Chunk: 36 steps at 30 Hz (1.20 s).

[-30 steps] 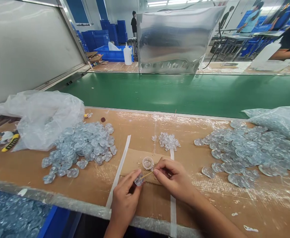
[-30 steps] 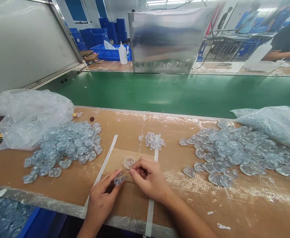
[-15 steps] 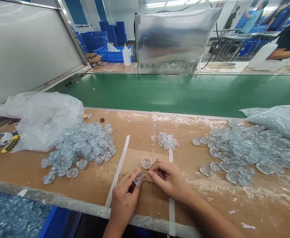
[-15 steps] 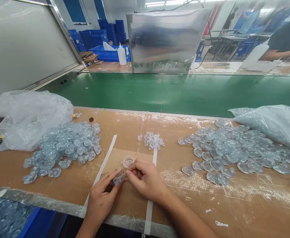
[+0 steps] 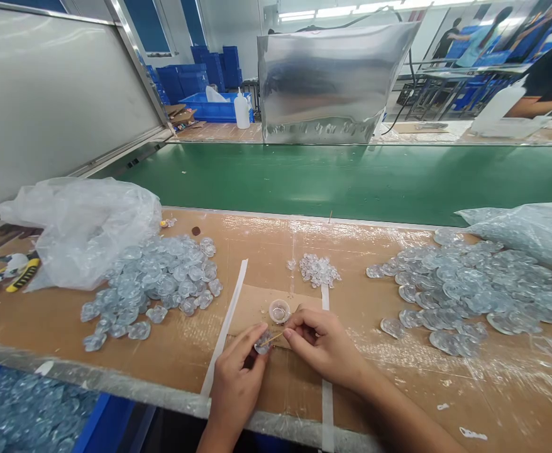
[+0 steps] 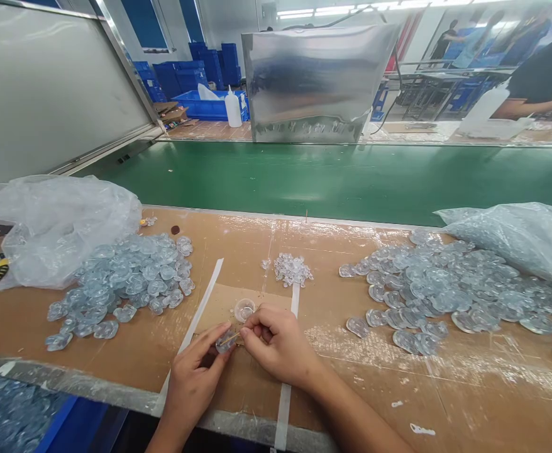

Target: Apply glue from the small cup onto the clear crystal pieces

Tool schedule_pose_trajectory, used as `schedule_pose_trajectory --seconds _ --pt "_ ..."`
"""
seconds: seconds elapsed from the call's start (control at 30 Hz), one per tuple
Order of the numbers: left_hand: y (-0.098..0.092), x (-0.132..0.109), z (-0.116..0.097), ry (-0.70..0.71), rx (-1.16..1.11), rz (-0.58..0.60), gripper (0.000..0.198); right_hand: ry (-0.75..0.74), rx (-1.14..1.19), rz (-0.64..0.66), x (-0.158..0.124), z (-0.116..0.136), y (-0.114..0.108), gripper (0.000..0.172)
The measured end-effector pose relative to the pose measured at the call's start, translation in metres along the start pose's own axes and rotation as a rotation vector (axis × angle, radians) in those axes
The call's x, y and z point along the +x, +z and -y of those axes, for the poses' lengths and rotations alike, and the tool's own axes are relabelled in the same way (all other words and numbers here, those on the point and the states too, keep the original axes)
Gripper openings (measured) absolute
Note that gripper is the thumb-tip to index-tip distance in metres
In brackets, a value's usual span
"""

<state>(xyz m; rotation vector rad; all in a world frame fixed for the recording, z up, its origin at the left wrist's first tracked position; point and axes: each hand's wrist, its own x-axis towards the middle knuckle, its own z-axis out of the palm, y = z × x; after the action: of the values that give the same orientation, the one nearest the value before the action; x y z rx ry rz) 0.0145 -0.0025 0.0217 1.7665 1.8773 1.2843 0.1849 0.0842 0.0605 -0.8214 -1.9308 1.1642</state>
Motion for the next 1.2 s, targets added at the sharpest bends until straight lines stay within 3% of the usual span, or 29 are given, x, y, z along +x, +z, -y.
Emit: schedule_pose_trajectory --seconds 0.63,1.2 --pt "-0.0008 0.0011 -0.0055 -0.045 -0.033 0.012 0.026 -0.026 -0.037 -0.035 -0.0004 -0.0021 0.0017 0.018" --pt "-0.0016 0.0025 -0.0085 0.011 -0.027 -0.005 0.023 -0.115 -0.114 -0.088 -0.0004 -0.0023 -0.0009 0.015"
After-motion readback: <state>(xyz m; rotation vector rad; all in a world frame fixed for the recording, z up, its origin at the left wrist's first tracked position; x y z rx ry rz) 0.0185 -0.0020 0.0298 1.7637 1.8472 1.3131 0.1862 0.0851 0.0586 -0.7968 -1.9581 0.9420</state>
